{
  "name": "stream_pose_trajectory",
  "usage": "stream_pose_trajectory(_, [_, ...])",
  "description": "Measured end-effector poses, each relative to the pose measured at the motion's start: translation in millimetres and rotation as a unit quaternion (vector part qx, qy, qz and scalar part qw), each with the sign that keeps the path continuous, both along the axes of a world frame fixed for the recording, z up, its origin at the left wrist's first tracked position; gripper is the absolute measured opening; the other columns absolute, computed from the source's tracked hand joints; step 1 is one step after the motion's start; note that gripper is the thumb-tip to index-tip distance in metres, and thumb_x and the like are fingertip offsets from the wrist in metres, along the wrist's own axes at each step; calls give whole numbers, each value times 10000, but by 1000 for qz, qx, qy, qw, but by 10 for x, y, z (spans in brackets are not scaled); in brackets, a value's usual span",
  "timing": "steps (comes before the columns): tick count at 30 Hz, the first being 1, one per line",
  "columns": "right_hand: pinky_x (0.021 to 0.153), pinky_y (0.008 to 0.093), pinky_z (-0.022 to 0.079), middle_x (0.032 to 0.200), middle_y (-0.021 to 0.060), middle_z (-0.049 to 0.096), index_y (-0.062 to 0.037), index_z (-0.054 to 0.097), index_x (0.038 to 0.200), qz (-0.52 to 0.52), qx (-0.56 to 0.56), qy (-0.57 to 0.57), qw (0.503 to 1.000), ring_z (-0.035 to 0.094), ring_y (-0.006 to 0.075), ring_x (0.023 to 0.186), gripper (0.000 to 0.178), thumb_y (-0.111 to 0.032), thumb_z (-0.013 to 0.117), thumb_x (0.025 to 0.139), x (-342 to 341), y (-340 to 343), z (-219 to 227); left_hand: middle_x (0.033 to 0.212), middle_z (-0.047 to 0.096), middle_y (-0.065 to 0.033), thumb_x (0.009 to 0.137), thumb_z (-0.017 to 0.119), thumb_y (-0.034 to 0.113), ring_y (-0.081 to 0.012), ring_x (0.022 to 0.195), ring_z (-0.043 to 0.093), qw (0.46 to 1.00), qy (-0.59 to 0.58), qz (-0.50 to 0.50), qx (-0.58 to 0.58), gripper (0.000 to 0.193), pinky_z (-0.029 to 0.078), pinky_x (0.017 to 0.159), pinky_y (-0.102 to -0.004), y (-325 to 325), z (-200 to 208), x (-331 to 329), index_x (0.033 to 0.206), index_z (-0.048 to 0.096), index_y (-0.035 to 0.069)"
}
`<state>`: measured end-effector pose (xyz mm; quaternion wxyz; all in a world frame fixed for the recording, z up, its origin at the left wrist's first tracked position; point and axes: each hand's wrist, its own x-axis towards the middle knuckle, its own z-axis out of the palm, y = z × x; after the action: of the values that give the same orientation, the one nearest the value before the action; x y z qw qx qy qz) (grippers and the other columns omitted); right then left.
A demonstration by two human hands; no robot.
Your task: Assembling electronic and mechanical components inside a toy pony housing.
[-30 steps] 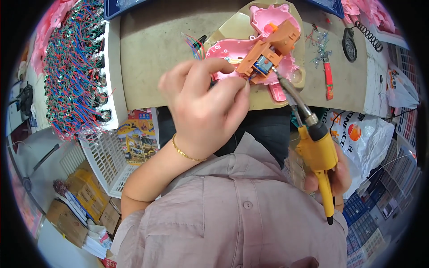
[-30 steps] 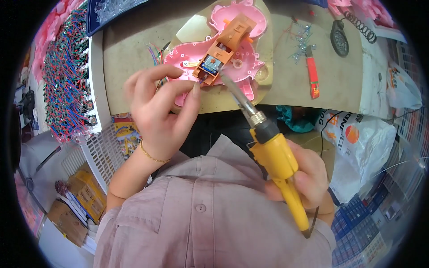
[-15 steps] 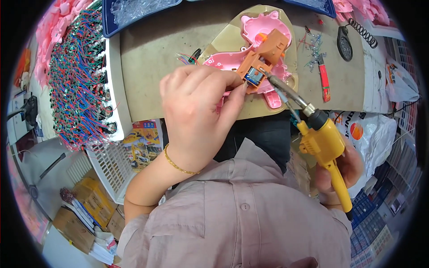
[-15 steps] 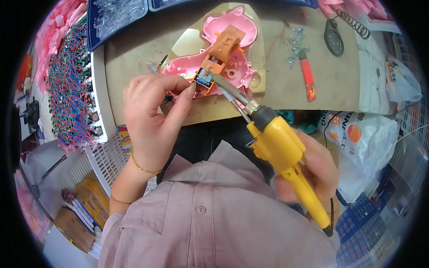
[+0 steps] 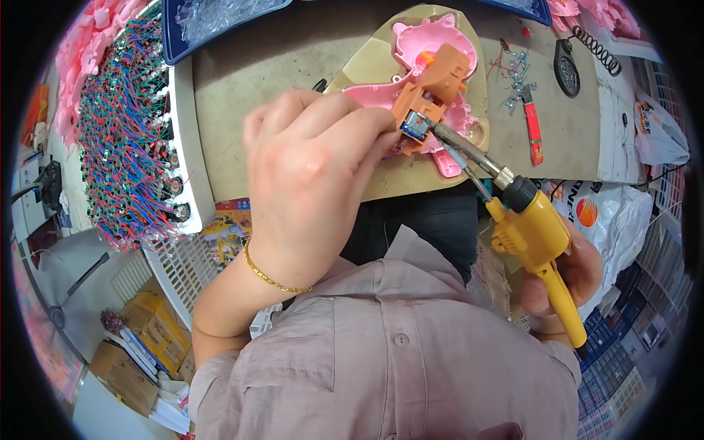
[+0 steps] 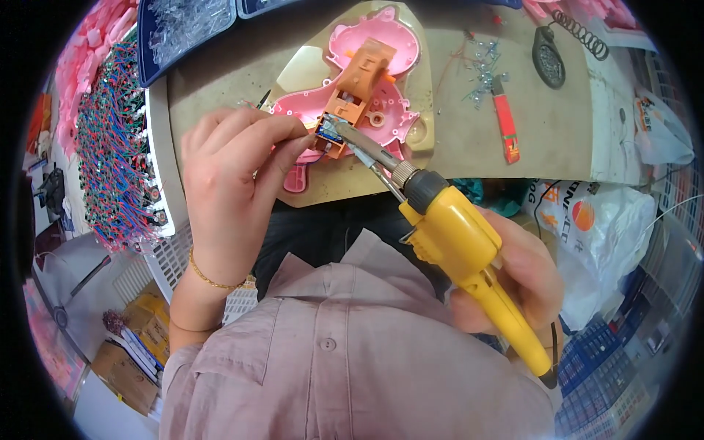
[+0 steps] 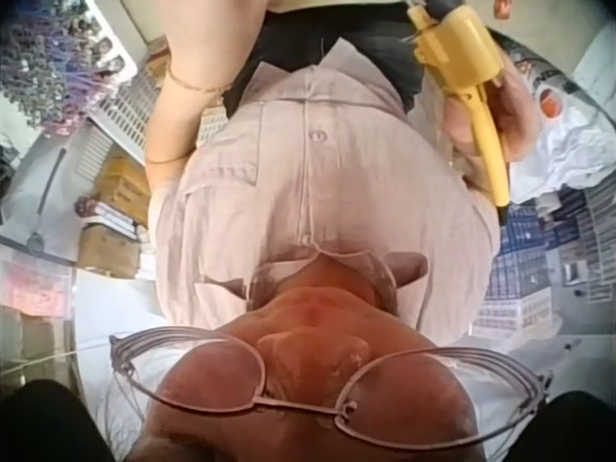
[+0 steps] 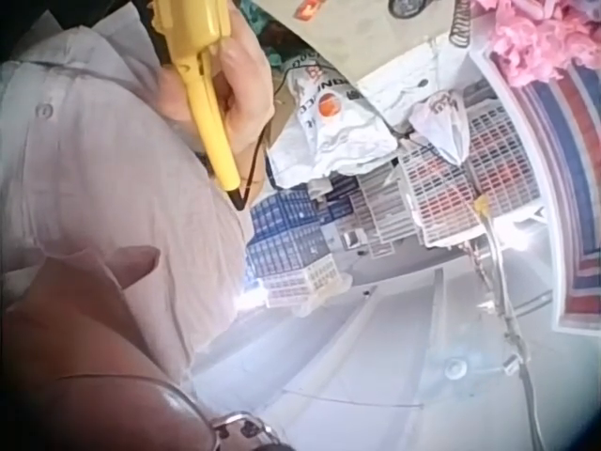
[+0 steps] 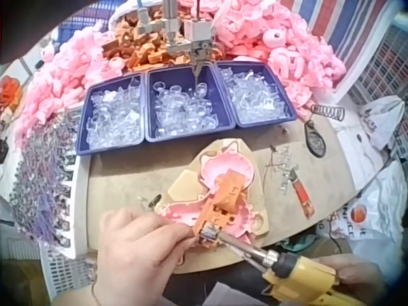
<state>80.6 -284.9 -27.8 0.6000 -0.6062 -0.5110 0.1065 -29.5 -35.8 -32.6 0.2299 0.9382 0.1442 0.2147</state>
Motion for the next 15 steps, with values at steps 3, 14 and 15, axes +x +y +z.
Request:
stream_pose_trajectory(3, [914, 417, 468, 1236, 323, 501, -89, 354, 1344, 25, -54, 49, 997, 570, 356, 1098, 653, -234, 732, 831, 7, -79, 118, 796, 614, 26, 726, 717, 162, -207, 823, 558, 1000, -2, -6, -9, 128, 377, 773, -352, 1, -25, -10, 846, 676, 146])
stream_pose_trajectory(14, [990, 426, 426, 1299, 253, 488, -140, 374, 1352, 38, -95, 99, 990, 520, 333, 1189, 640, -289, 726, 839, 9, -104, 172, 798, 649, 27, 734, 717, 165, -209, 827, 571, 999, -5, -12, -49, 102, 381, 763, -345, 18, -54, -17, 828, 688, 139])
stream_pose_trajectory(15, [991, 426, 426, 1296, 253, 489, -140, 374, 1350, 42, -99, 100, 989, 520, 332, 1189, 639, -290, 726, 838, 9, -102, 182, 798, 649, 27, 734, 717, 165, -209, 827, 571, 999, -5, -12, -49, 102, 381, 763, -345, 15, -46, -17, 828, 688, 139])
